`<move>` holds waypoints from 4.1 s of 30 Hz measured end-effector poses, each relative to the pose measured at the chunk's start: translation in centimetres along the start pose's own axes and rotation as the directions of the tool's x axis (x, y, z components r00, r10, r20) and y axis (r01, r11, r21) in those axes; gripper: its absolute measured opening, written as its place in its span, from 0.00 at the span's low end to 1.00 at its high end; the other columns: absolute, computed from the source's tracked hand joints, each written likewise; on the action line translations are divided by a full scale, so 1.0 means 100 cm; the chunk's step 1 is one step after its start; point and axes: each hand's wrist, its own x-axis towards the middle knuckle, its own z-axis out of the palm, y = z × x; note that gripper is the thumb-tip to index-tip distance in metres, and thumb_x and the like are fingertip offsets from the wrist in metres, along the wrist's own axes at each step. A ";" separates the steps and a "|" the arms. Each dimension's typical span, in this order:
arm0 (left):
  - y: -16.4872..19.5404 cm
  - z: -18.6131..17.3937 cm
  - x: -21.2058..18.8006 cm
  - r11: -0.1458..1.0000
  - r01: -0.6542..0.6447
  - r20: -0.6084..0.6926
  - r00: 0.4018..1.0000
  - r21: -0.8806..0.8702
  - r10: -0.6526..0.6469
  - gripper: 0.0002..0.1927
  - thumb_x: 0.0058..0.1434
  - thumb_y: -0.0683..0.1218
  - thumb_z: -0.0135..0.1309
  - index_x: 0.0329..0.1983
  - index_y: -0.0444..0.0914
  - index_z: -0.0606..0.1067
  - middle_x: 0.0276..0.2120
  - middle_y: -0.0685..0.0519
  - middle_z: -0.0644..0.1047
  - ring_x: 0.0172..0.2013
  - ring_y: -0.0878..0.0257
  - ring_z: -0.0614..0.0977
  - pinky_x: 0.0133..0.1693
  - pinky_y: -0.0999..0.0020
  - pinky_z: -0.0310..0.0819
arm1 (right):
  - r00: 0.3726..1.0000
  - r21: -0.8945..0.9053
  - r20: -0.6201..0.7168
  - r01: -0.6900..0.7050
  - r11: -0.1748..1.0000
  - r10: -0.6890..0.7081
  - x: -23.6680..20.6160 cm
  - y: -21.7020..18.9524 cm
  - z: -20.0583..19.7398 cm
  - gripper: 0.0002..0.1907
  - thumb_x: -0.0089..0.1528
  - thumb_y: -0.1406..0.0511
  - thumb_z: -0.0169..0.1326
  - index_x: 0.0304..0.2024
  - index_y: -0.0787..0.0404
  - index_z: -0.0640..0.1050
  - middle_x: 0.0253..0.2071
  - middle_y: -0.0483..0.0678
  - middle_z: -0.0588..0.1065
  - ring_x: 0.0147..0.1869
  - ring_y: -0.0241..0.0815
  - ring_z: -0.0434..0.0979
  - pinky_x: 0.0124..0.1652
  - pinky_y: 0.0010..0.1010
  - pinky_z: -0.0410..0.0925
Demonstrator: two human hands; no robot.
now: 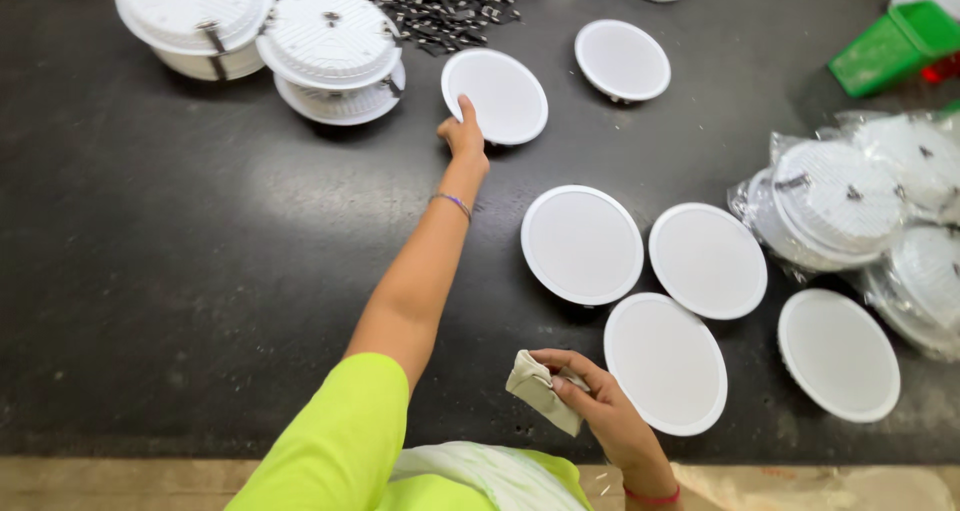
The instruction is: The person wipes the white face of round LED panel light covers with a cloth, one at a time, then wraps each cleaned panel in clear plastic film and stacks the wrapped panels with others on the workbench.
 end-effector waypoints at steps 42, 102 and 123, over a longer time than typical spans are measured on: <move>0.023 -0.158 -0.340 0.985 -0.167 0.242 0.958 0.030 0.155 0.16 0.72 0.40 0.53 0.61 0.39 0.67 0.58 0.53 0.68 0.51 0.63 0.78 0.51 0.66 0.76 | 0.617 -0.563 -0.581 0.165 0.810 -0.530 -0.111 0.169 -0.313 0.18 0.71 0.65 0.54 0.62 0.64 0.73 0.54 0.51 0.74 0.51 0.39 0.77 0.49 0.30 0.71; -0.462 0.230 -0.909 0.411 -0.911 0.824 -0.206 0.036 -0.528 0.14 0.57 0.45 0.63 0.47 0.48 0.83 0.75 0.41 0.48 0.67 0.41 0.61 0.59 0.43 0.64 | 0.727 -0.696 -0.642 -0.421 0.581 -0.243 -0.352 0.482 -0.665 0.14 0.56 0.72 0.53 0.42 0.53 0.80 0.42 0.45 0.75 0.52 0.48 0.76 0.57 0.43 0.62; -0.443 0.277 -0.993 0.639 -0.769 0.780 -0.406 -0.011 -0.476 0.35 0.49 0.28 0.46 0.65 0.33 0.67 0.75 0.57 0.57 0.46 0.48 0.78 0.47 0.53 0.74 | 0.698 -0.586 -0.711 -0.655 0.476 0.085 -0.388 0.500 -0.785 0.13 0.65 0.65 0.47 0.45 0.61 0.82 0.64 0.52 0.72 0.60 0.54 0.76 0.54 0.46 0.71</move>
